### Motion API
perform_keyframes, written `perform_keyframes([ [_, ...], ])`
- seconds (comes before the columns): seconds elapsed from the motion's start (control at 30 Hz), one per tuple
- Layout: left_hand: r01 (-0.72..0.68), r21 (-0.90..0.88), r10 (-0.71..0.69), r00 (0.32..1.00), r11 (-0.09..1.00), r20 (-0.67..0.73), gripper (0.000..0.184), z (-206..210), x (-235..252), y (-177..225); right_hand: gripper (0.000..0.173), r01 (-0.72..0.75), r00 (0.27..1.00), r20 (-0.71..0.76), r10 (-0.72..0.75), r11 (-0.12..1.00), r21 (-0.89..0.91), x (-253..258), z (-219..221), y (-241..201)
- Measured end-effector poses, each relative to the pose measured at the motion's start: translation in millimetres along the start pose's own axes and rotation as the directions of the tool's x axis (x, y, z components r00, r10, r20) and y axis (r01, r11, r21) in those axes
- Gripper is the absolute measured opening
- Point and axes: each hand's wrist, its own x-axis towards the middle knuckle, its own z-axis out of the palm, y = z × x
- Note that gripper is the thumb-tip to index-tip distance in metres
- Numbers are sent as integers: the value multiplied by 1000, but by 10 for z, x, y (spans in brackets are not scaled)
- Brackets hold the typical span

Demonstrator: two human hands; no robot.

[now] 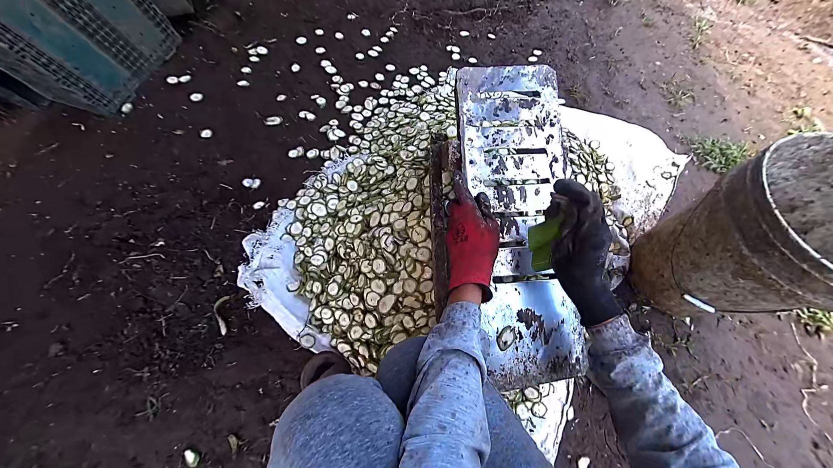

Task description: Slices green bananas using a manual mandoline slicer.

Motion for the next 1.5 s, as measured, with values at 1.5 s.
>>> perform_keyframes([
  [1.5,-1,32,1,1000,999,23,68,-76,-276,86,31,-39,999,-28,31,933,-357,-566,88,64],
])
